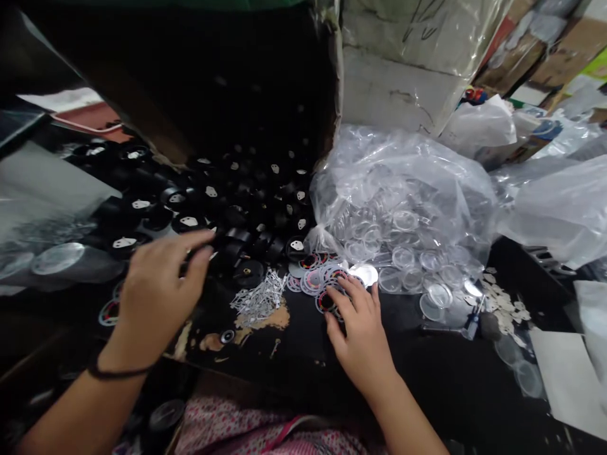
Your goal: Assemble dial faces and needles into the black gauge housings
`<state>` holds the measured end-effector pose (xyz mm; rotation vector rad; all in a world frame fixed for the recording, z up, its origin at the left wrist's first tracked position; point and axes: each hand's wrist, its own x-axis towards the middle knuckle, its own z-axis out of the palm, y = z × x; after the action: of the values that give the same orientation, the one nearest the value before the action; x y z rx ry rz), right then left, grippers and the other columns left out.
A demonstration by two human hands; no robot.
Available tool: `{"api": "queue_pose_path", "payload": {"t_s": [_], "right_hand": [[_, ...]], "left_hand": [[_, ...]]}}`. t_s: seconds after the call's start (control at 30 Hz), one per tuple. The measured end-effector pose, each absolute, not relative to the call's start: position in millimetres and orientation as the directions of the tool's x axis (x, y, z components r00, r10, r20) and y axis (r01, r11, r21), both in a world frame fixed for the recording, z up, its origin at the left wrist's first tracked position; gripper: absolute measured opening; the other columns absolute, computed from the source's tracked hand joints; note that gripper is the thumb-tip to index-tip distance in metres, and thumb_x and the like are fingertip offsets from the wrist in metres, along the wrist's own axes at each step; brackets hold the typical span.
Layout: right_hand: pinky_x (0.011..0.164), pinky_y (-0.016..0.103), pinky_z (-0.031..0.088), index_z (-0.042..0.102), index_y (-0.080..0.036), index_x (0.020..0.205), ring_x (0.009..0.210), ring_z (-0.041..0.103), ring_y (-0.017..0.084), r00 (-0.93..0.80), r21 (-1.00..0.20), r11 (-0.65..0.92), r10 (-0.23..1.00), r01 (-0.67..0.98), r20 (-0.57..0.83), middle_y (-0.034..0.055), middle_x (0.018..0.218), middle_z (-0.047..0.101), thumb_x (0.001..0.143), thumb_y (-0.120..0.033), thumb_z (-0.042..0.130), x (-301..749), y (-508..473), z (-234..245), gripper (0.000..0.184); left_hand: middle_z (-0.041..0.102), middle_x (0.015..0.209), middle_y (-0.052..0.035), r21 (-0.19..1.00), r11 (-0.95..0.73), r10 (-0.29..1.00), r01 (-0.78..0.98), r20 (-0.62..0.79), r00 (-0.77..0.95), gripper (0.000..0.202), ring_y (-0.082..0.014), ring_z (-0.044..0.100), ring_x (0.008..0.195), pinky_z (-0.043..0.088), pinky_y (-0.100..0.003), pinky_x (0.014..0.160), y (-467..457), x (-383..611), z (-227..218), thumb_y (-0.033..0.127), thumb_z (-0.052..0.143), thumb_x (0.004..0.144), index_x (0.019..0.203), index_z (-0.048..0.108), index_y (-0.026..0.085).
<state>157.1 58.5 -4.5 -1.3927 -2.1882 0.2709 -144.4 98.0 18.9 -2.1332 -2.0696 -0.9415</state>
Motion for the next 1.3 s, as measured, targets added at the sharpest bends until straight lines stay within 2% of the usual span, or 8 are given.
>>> {"api": "queue_pose_path", "payload": {"t_s": [0.3,0.47,0.6,0.7,0.87,1.07,1.17,1.3], "right_hand": [[0.117,0.066,0.023,0.066,-0.024,0.111,0.122,0.058,0.027,-0.306,-0.569,0.473,0.878,0.673,0.368,0.0065,0.113,0.071,0.096,-0.019,0.054,148.0,52.6,10.6,0.020],[0.118,0.059,0.025,0.066,-0.024,0.107,0.116,0.060,0.024,-0.314,-0.652,0.466,0.885,0.599,0.344,0.0036,0.104,0.073,0.096,-0.018,0.053,135.8,45.0,22.5,0.018],[0.103,0.043,0.047,0.058,-0.020,0.130,0.107,0.063,0.022,-0.387,-0.797,0.332,0.912,0.504,0.135,0.0084,0.117,0.068,0.094,-0.032,0.064,112.3,45.1,35.3,0.038],[0.096,0.039,0.051,0.053,-0.019,0.137,0.112,0.060,0.024,-0.398,-0.797,0.263,0.917,0.543,0.031,0.0112,0.123,0.064,0.086,-0.044,0.073,102.4,45.8,41.8,0.059],[0.103,0.040,0.043,0.051,-0.027,0.141,0.118,0.056,0.022,-0.586,-0.602,0.492,0.809,0.629,0.050,0.0076,0.129,0.061,0.092,-0.035,0.066,114.3,39.7,46.4,0.052],[0.098,0.043,0.045,0.057,-0.022,0.135,0.116,0.057,0.027,-0.332,-0.460,0.297,0.943,0.837,0.006,0.0107,0.123,0.064,0.093,-0.041,0.065,144.0,56.1,40.1,0.047],[0.094,0.050,0.045,0.062,-0.019,0.128,0.115,0.056,0.033,-0.235,-0.312,0.225,0.972,0.923,0.007,0.0148,0.122,0.061,0.090,-0.034,0.070,146.1,69.3,29.9,0.042],[0.093,0.047,0.045,0.068,-0.020,0.107,0.110,0.058,0.029,-0.201,-0.427,0.213,0.977,0.879,0.074,0.0118,0.113,0.064,0.090,-0.023,0.067,140.2,73.5,26.1,0.018]], "left_hand": [[0.065,0.134,-0.0211,0.279,-0.291,0.927,0.915,0.318,0.198,0.036,-0.0386,0.059,0.123,0.045,-0.057,0.100,74.0,-117.8,-5.1,0.031,0.047,0.099,0.125,0.062,0.011],[0.061,0.141,-0.0170,0.599,-0.195,0.935,0.776,0.352,-0.037,0.037,-0.0330,0.057,0.129,0.041,-0.054,0.110,68.0,-123.2,-6.3,0.037,0.059,0.093,0.125,0.060,0.018],[0.065,0.138,-0.0068,0.995,0.092,0.970,0.026,-0.084,-0.228,0.040,-0.0291,0.059,0.128,0.047,-0.046,0.108,35.9,-95.6,11.3,0.039,0.071,0.085,0.122,0.063,0.028],[0.069,0.133,-0.0050,0.828,0.359,0.900,-0.430,-0.429,-0.075,0.044,-0.0293,0.062,0.124,0.055,-0.036,0.098,10.6,-68.7,21.7,0.041,0.079,0.077,0.120,0.070,0.032],[0.072,0.130,-0.0056,0.625,0.542,0.761,-0.562,-0.648,0.014,0.042,-0.0309,0.070,0.111,0.063,-0.029,0.072,-4.5,-56.1,11.7,0.054,0.073,0.079,0.115,0.076,0.033],[0.079,0.110,-0.0081,0.620,0.534,0.787,-0.576,-0.613,0.069,0.037,-0.0206,0.074,0.072,0.061,-0.025,0.061,0.6,-55.8,1.5,0.046,0.075,0.080,0.111,0.077,0.028],[0.076,0.119,-0.0093,0.620,0.503,0.802,-0.601,-0.594,0.059,0.039,-0.0240,0.074,0.089,0.062,-0.026,0.069,1.2,-51.3,4.4,0.045,0.074,0.081,0.116,0.075,0.027],[0.074,0.122,-0.0099,0.573,0.500,0.785,-0.650,-0.617,0.059,0.036,-0.0271,0.069,0.110,0.060,-0.029,0.084,1.1,-48.2,9.8,0.047,0.070,0.085,0.114,0.075,0.025]]}}
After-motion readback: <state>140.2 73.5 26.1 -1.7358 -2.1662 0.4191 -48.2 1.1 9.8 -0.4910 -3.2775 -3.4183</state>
